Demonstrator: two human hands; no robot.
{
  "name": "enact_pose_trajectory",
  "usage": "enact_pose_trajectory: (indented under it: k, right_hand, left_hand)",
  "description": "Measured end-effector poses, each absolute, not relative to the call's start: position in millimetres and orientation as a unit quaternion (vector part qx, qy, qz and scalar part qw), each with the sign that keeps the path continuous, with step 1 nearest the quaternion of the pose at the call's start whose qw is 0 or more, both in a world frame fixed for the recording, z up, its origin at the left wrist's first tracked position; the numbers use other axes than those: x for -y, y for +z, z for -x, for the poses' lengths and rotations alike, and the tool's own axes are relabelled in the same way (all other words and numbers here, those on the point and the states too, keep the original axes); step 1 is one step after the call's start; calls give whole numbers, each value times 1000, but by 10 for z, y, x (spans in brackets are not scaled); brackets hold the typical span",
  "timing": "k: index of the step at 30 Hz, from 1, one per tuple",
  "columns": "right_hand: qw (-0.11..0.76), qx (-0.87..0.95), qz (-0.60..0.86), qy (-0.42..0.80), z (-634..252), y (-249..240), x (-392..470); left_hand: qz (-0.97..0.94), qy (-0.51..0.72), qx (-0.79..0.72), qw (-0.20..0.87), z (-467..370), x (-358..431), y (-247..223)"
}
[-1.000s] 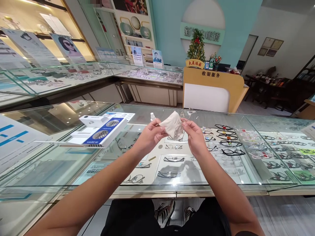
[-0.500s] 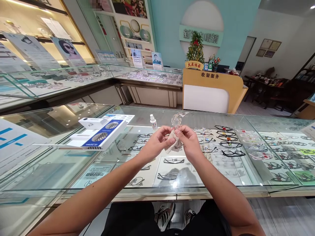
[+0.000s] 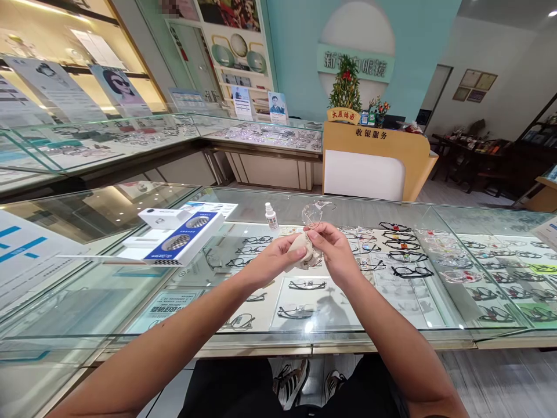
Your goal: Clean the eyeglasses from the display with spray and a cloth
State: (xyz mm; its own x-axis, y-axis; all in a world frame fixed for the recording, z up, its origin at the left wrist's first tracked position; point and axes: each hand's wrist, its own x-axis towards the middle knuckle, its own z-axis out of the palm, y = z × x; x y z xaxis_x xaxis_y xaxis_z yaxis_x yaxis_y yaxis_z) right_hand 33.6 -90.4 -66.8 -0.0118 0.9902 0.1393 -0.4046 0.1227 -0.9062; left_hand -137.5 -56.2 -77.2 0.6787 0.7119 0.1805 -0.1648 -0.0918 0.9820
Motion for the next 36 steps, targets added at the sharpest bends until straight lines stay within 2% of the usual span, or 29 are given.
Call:
enact_pose_trajectory:
  k: [20, 31, 36]
  right_hand:
    - [588, 454, 349, 571, -383, -701, 874]
    - [582, 465, 334, 578, -376, -712, 859]
    - [574, 464, 353, 575, -402, -682, 873]
  left_hand:
    - [-649, 337, -231, 642, 1380, 536, -857]
    - [-676, 357, -237, 600, 1351, 580, -830]
    - [-663, 337, -206, 636, 1378, 548, -831]
